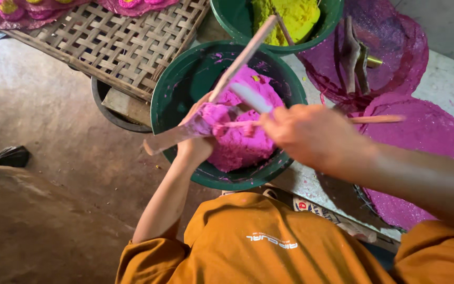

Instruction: The person applies yellow and pink dough to large pink circular bases using a wooden stamping tool and a circular ring to create decorative patterns.

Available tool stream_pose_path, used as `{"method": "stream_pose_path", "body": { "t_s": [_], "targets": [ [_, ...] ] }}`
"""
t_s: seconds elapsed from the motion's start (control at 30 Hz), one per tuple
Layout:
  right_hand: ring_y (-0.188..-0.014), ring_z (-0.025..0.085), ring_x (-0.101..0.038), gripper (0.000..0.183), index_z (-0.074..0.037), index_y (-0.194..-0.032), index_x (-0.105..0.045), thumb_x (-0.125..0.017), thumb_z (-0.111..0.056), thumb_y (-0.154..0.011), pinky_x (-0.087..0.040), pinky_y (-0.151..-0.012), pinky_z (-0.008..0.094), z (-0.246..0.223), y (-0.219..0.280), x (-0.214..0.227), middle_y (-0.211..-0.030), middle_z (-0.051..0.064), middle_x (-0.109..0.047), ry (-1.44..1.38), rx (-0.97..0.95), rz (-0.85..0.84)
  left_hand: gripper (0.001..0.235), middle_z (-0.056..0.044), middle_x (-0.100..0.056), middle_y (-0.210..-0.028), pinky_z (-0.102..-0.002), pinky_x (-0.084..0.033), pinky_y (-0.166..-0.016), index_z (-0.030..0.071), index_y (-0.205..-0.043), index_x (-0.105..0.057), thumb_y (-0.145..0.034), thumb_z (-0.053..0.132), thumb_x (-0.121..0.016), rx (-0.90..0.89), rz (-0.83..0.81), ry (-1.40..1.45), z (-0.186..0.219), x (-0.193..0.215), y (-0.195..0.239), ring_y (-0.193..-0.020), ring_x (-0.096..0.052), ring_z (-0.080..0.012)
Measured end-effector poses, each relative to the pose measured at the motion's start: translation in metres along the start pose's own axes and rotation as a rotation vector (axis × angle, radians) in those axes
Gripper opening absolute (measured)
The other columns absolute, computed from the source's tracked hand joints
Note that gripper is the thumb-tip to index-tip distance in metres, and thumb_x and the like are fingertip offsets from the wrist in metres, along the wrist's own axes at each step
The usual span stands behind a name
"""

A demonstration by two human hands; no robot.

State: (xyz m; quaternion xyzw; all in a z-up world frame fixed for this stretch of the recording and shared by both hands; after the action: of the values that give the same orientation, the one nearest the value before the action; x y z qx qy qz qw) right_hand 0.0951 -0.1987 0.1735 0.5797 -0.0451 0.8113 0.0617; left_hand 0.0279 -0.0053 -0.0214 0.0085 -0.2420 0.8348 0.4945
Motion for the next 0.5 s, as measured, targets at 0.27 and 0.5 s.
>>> {"method": "stream_pose_path", "body": {
  "t_s": [0.27,0.5],
  "targets": [
    [-0.1,0.022,-0.065,0.065,-0.001,-0.149,-0.051,-0.053,0.009,-0.085,-0.053,-0.084,0.032,0.003,-0.003,-0.091,-0.117,0.021,-0.07,-1.137,-0.366,0.324,0.066,-0.017,-0.062,-0.135,-0.04,-0.053,-0.099,0.002,-0.15,-0.047,-0.09,0.01,-0.073,-0.14,0.199,-0.112,-0.01,0.008,-0.016,-0.119,-0.064,-0.0263],
    [-0.107,0.019,-0.07,0.045,-0.001,-0.146,-0.053,-0.057,-0.002,-0.101,-0.052,-0.093,0.03,-0.066,0.035,-0.177,-0.12,0.016,-0.074,-1.377,-0.481,0.239,0.044,-0.016,-0.054,-0.154,-0.046,-0.057,-0.09,0.006,-0.131,-0.06,-0.092,0.022,-0.073,-0.202,0.174,-0.676,-0.002,0.02,-0.034,-0.117,-0.062,-0.0344]
  ]
}}
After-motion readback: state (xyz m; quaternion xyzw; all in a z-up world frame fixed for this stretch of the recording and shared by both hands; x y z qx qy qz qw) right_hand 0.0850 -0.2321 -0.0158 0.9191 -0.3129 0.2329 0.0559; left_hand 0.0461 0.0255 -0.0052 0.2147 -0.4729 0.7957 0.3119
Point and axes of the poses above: each hand's wrist, its own y-axis away from the middle knuckle, its own x-axis out of the back of the hand, z = x × y, the point moved 1 cm from there along -y, towards the middle knuckle
